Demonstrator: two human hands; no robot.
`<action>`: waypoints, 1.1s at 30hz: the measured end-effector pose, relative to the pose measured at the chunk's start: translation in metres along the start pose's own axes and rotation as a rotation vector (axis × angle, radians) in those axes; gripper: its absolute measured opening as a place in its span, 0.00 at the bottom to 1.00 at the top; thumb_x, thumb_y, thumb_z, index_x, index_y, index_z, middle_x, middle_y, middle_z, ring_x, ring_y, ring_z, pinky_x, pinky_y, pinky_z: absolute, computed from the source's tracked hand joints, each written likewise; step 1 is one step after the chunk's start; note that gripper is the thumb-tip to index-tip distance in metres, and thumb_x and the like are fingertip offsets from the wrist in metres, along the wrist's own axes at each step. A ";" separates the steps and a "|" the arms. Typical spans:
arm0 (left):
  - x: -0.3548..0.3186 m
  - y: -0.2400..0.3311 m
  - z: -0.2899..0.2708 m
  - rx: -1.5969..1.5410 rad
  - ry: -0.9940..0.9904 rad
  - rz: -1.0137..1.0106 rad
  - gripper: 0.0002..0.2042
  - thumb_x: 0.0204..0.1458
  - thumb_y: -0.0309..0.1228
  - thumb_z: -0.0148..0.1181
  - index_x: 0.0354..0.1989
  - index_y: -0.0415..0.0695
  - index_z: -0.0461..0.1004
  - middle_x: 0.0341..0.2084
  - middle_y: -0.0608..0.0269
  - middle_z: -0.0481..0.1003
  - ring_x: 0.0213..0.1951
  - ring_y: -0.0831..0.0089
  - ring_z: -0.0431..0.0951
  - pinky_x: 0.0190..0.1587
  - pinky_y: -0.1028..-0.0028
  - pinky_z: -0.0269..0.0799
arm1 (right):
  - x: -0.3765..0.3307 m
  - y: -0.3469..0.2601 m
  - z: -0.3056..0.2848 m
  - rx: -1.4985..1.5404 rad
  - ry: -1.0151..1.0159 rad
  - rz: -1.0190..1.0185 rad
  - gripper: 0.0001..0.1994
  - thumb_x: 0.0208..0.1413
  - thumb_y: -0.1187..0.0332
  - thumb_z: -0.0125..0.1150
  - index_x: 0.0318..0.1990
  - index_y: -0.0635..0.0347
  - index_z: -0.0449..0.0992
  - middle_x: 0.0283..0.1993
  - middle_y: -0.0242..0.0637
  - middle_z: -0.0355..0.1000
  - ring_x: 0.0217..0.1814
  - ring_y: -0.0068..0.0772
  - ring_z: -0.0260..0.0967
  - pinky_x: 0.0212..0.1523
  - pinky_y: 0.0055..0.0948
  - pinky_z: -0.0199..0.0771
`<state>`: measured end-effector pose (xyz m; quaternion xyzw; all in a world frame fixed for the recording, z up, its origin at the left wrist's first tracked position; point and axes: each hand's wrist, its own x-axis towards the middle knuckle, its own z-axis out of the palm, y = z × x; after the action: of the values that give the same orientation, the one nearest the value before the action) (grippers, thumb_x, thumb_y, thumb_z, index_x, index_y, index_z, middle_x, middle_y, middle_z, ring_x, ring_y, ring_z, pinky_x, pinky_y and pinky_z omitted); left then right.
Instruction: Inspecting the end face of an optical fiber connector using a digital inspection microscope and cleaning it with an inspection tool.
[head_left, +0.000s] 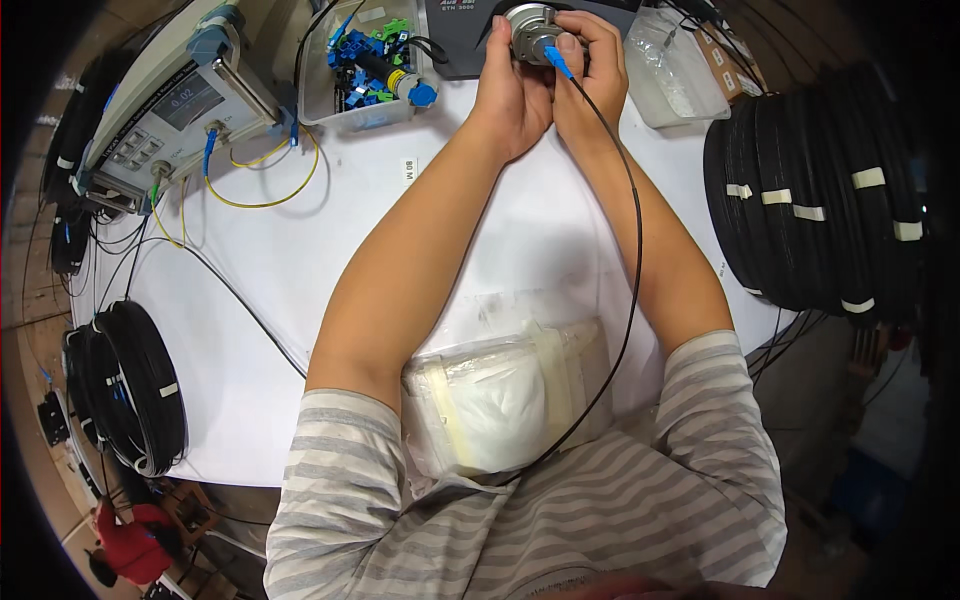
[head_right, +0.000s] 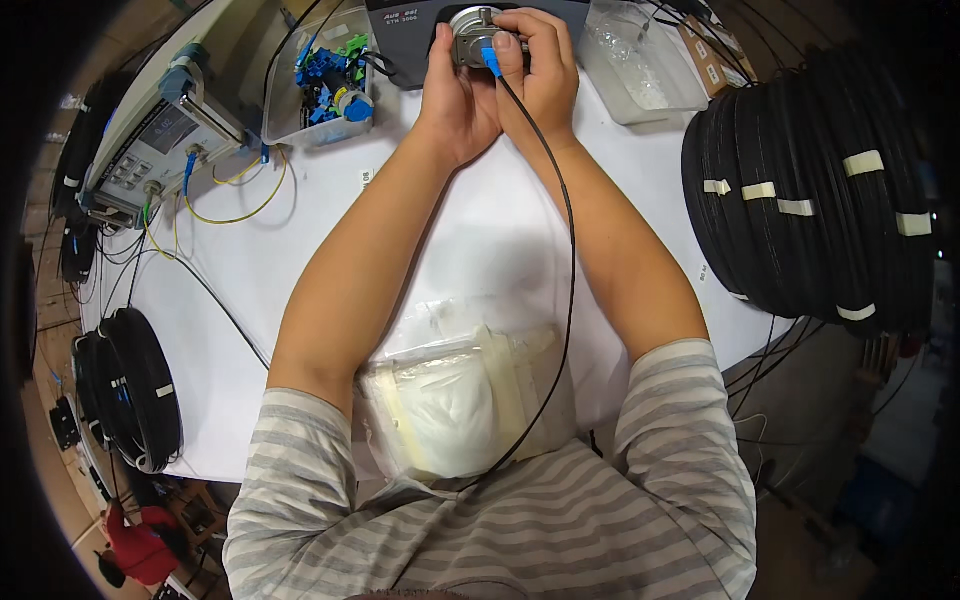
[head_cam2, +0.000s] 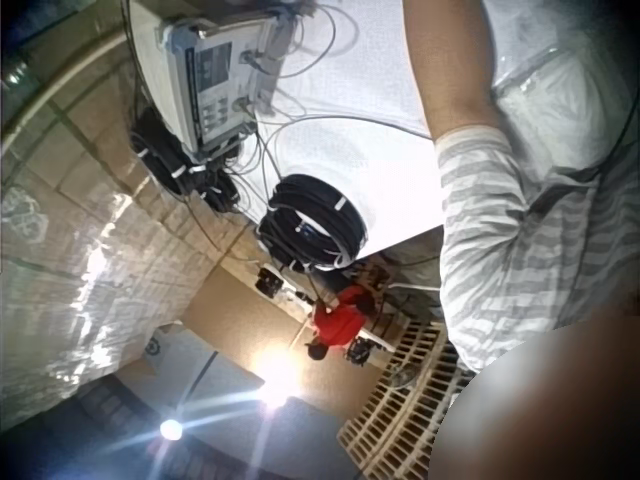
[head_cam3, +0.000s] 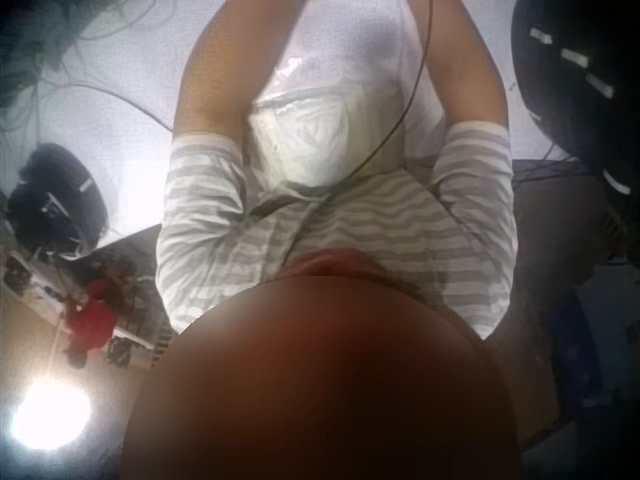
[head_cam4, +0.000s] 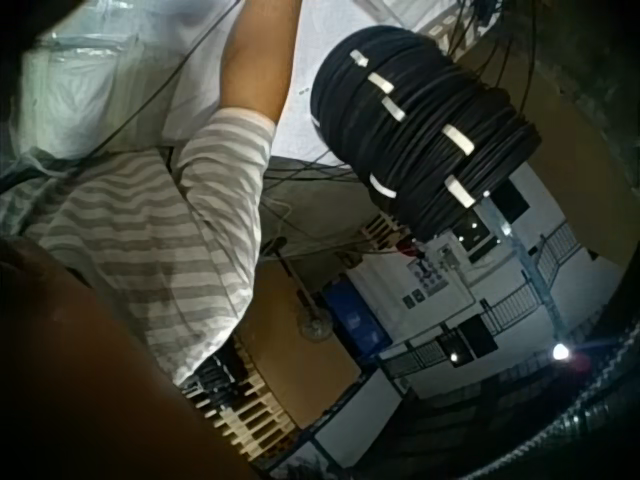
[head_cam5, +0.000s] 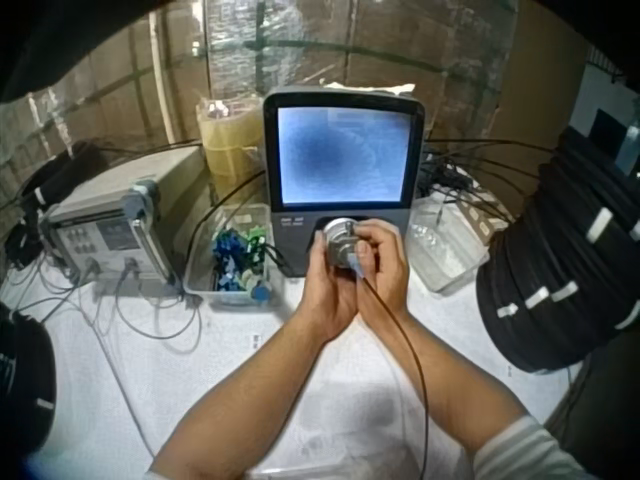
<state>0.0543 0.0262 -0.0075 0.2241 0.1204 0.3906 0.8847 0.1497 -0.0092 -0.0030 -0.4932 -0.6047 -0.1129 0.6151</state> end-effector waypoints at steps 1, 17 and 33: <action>0.000 0.000 -0.001 0.000 0.003 -0.006 0.35 0.64 0.66 0.39 0.62 0.48 0.67 0.56 0.63 0.74 0.59 0.64 0.74 0.65 0.62 0.67 | 0.000 0.000 0.000 0.014 0.002 -0.002 0.11 0.69 0.65 0.56 0.49 0.64 0.76 0.53 0.42 0.75 0.55 0.38 0.74 0.57 0.32 0.73; 0.000 0.002 -0.002 -0.048 -0.051 -0.018 0.33 0.62 0.63 0.46 0.60 0.45 0.69 0.55 0.60 0.75 0.58 0.64 0.75 0.66 0.62 0.67 | 0.000 0.001 -0.001 0.013 0.007 -0.001 0.11 0.69 0.65 0.57 0.49 0.64 0.75 0.53 0.42 0.75 0.54 0.38 0.74 0.55 0.32 0.74; 0.003 0.000 -0.007 -0.062 -0.045 -0.002 0.33 0.62 0.65 0.46 0.59 0.48 0.69 0.54 0.62 0.75 0.58 0.65 0.75 0.65 0.63 0.68 | -0.001 0.000 0.000 0.013 0.005 -0.001 0.10 0.69 0.66 0.57 0.50 0.63 0.75 0.53 0.42 0.75 0.54 0.38 0.74 0.55 0.32 0.74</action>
<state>0.0540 0.0307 -0.0136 0.2049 0.0886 0.3880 0.8942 0.1496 -0.0094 -0.0040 -0.4887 -0.6040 -0.1107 0.6198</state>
